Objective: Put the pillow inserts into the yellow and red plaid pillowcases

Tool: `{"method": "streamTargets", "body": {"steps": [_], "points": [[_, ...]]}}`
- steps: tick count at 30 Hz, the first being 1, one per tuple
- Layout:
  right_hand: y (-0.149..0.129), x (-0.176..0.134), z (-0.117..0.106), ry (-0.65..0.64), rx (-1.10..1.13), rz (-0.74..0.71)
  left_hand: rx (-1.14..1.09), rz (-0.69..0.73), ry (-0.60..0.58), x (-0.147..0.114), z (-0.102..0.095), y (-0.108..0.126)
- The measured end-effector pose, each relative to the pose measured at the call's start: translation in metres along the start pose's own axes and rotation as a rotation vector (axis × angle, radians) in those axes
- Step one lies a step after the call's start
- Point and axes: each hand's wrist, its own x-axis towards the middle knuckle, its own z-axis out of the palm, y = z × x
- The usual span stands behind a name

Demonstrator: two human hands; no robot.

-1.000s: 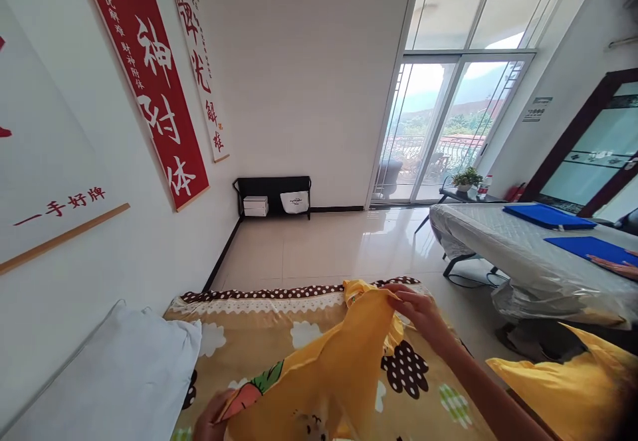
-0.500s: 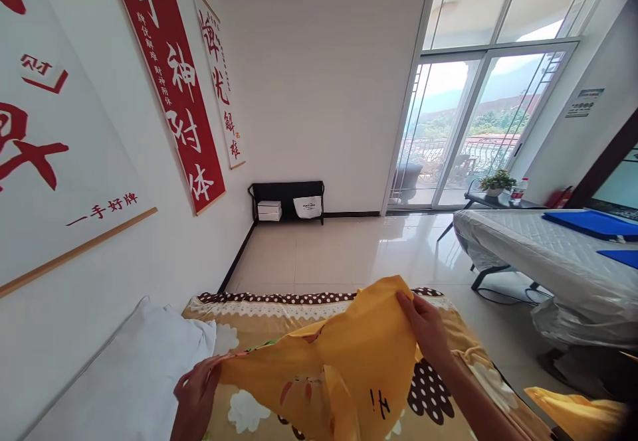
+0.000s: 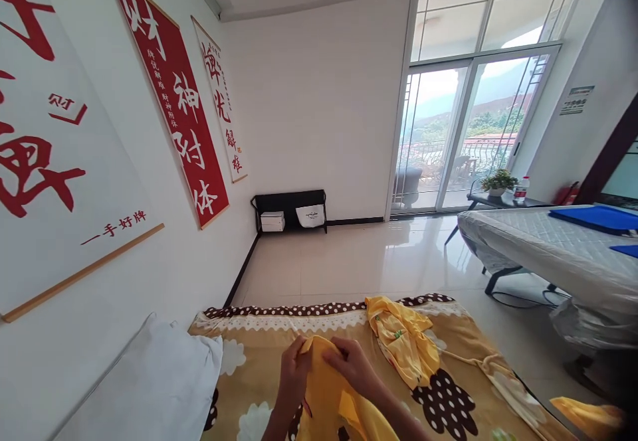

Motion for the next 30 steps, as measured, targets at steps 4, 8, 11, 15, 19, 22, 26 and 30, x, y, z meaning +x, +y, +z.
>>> {"method": "streamTargets", "body": {"steps": [4,8,11,15,19,22,26,30], "points": [[0.011,-0.010,-0.013,-0.314,0.210,0.089,0.005,0.042,0.062,0.009,-0.006,0.023],[0.040,-0.025,-0.015,-0.336,0.104,0.159,0.147,0.154,-0.011,0.023,-0.014,0.068],[0.066,-0.036,-0.010,-0.243,0.018,0.120,0.254,0.236,-0.088,0.038,-0.018,0.100],[0.088,-0.048,-0.001,-0.051,-0.080,0.105,0.331,0.340,-0.087,0.057,-0.024,0.135],[0.080,-0.055,0.000,0.135,-0.182,0.049,0.346,0.446,-0.075,0.071,-0.035,0.169],[0.050,-0.056,-0.008,0.181,-0.172,-0.089,0.353,0.499,-0.072,0.074,-0.041,0.192],[0.004,-0.051,-0.019,0.179,-0.103,-0.235,0.365,0.532,-0.077,0.067,-0.040,0.210],[-0.023,-0.045,-0.018,0.253,-0.012,-0.230,0.378,0.566,-0.133,0.058,-0.032,0.209]]}}
